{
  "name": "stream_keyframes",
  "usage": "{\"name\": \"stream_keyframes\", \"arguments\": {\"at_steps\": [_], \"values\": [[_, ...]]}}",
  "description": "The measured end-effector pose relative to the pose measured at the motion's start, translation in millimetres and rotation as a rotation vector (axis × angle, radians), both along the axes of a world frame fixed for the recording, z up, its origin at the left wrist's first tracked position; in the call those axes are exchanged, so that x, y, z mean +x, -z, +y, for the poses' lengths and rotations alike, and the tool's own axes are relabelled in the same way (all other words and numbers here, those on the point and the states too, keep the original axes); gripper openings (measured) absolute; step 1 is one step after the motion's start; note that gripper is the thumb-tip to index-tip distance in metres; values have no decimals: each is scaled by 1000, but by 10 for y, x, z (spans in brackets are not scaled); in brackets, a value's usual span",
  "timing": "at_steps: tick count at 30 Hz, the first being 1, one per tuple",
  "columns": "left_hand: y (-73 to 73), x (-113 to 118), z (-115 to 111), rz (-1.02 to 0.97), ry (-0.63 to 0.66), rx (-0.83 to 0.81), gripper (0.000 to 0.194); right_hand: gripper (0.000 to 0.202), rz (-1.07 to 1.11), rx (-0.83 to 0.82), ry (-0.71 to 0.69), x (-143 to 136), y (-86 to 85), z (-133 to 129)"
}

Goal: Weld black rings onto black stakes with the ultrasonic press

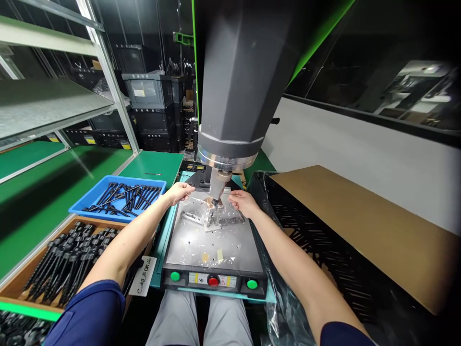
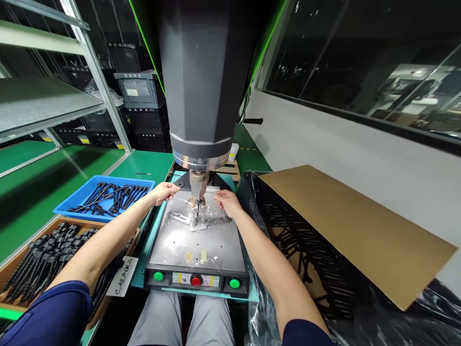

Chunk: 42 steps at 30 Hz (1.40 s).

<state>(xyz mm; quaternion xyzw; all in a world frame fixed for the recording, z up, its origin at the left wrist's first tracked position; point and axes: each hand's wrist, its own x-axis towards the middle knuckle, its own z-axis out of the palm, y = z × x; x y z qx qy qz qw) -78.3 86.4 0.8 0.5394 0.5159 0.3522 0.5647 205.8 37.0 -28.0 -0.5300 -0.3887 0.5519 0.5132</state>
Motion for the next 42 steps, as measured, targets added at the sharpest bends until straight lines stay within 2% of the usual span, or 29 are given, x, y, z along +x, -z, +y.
{"name": "stream_keyframes", "arguments": {"at_steps": [12,23,27,28,30,32,34,35,37,38,40,42], "values": [[55,87,29,23,-2,2,41,26,20,-53,39,25,119,16],[31,52,-8,92,-14,2,44,22,10,-97,-11,45,82,-123],[-70,16,-41,161,-109,119,37,22,-94,-92,21,99,77,-170],[-104,11,-85,201,-148,201,33,21,-133,-85,42,123,70,-188],[-160,17,-240,322,-204,473,22,18,-207,-59,108,165,38,-250],[-176,58,-472,456,-188,802,13,12,-320,66,202,164,-14,-359],[-143,136,-720,527,-67,1026,14,10,-528,350,225,92,-73,-497],[-112,184,-826,543,18,1094,16,12,-653,521,173,28,-101,-564],[-41,284,-967,569,149,1175,23,20,-871,800,-9,-124,-142,-656],[-7,329,-997,586,185,1192,29,24,-938,864,-99,-199,-153,-674],[42,399,-989,633,211,1183,41,33,-1041,898,-192,-310,-158,-653],[58,439,-929,683,228,1151,47,40,-1134,859,-205,-354,-150,-587]]}}
